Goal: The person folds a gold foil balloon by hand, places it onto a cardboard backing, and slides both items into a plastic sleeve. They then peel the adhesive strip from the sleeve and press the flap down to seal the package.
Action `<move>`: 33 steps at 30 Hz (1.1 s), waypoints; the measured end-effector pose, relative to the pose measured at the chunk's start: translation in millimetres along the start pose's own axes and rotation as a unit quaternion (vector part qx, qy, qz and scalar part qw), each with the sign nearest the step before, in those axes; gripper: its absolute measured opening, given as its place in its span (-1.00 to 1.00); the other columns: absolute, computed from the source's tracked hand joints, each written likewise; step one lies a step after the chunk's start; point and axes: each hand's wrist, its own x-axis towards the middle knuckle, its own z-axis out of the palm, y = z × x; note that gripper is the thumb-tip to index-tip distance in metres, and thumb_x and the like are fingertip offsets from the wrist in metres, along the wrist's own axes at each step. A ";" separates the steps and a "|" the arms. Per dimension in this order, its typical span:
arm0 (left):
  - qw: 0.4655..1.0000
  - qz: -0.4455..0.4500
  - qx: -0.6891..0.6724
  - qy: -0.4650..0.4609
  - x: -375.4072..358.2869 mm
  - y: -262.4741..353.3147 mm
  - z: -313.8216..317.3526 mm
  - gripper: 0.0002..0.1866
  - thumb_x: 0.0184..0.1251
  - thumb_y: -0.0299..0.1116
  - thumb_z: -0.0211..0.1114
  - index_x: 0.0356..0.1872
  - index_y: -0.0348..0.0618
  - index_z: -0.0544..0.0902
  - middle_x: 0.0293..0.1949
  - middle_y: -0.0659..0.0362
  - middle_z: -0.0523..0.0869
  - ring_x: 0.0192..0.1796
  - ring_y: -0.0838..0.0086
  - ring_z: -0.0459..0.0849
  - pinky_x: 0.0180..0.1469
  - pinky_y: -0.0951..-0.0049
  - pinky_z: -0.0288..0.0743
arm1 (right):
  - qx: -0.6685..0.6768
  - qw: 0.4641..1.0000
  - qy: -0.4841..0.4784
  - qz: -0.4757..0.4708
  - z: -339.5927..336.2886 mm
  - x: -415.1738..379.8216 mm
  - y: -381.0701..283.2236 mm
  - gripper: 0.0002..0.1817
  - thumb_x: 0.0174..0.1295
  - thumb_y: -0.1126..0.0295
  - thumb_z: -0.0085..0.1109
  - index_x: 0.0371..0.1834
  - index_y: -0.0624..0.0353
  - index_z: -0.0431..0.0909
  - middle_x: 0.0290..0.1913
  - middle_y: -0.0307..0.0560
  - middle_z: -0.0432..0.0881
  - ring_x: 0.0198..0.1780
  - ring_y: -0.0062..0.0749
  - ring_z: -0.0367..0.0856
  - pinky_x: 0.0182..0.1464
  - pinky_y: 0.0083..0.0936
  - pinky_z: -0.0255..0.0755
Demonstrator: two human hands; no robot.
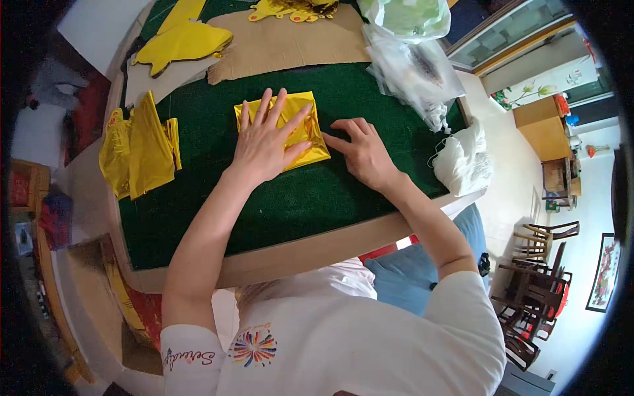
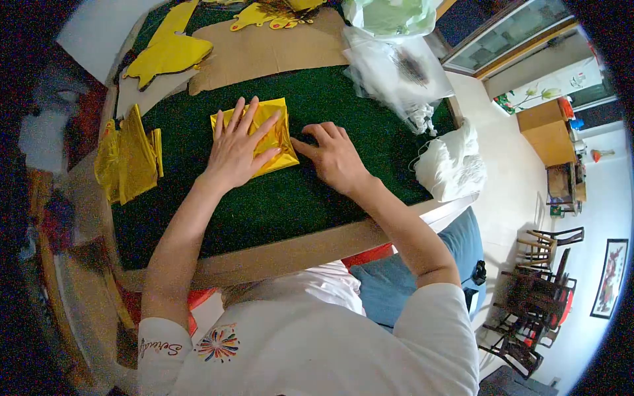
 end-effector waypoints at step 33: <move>0.998 0.037 -0.054 0.016 5.4 13.6 6.7 -0.50 0.39 -0.06 0.16 0.29 0.00 0.47 0.38 0.02 0.37 0.46 0.20 0.26 0.46 -0.02 0.02 | -0.059 0.988 -0.133 -0.053 -11.0 15.8 14.8 -0.43 -0.06 0.55 0.13 0.13 -0.06 0.58 0.14 -0.08 0.42 0.14 -0.20 0.39 0.21 -0.28 0.31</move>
